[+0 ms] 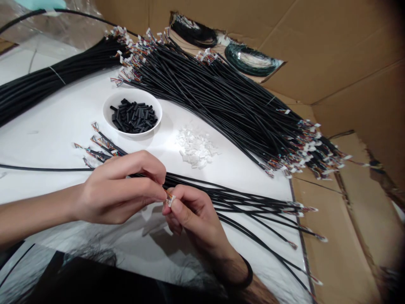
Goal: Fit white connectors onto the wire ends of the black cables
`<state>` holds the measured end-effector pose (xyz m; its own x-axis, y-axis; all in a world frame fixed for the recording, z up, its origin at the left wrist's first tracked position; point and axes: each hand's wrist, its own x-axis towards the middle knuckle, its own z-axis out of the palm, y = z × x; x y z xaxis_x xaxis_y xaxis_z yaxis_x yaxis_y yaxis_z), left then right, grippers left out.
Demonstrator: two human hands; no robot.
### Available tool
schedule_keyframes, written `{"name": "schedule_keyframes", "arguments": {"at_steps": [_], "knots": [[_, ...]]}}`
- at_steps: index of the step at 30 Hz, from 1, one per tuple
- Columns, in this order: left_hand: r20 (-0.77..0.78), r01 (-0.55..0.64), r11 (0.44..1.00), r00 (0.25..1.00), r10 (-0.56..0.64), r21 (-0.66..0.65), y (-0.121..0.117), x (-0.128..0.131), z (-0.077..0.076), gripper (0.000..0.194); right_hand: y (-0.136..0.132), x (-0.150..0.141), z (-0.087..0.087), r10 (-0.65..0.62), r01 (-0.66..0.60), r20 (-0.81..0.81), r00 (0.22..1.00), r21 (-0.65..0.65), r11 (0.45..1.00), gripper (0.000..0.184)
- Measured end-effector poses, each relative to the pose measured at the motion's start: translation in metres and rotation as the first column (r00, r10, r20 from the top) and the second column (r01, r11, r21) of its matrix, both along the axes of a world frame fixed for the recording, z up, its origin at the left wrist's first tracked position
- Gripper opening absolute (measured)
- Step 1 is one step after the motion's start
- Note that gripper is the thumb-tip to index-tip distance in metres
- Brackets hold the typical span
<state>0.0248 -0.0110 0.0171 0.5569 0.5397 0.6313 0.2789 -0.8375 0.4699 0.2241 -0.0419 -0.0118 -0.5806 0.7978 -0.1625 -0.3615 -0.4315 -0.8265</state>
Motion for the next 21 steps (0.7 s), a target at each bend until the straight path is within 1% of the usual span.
{"name": "schedule_keyframes", "arguments": {"at_steps": [4,7,13,17,21], "knots": [[0.023,0.035,0.999,0.999,-0.035,0.010,0.0013,-0.0006,-0.0004,0.004,-0.0001,-0.0003,0.0004,-0.004,0.004,0.018,1.000,0.017,1.000,0.024],[0.035,0.029,1.000,0.999,-0.029,0.010,0.0016,-0.0018,-0.0010,0.002,0.0003,0.0001,0.0021,-0.003,0.001,0.060,0.998,0.037,0.999,0.026],[0.018,0.009,1.000,1.000,-0.009,-0.005,-0.0005,-0.0030,-0.0012,0.006,0.0026,0.0017,0.0045,-0.019,-0.006,0.186,0.982,0.130,0.992,0.031],[0.010,-0.011,1.000,1.000,0.011,0.004,-0.0015,-0.0018,-0.0008,0.008,0.0037,0.0017,0.0056,-0.032,-0.006,0.223,0.974,0.169,0.986,0.032],[0.000,0.002,1.000,1.000,-0.002,0.013,-0.0014,-0.0014,-0.0011,0.007,0.0037,0.0017,0.0090,-0.078,0.016,0.251,0.965,0.239,0.971,0.029]]}}
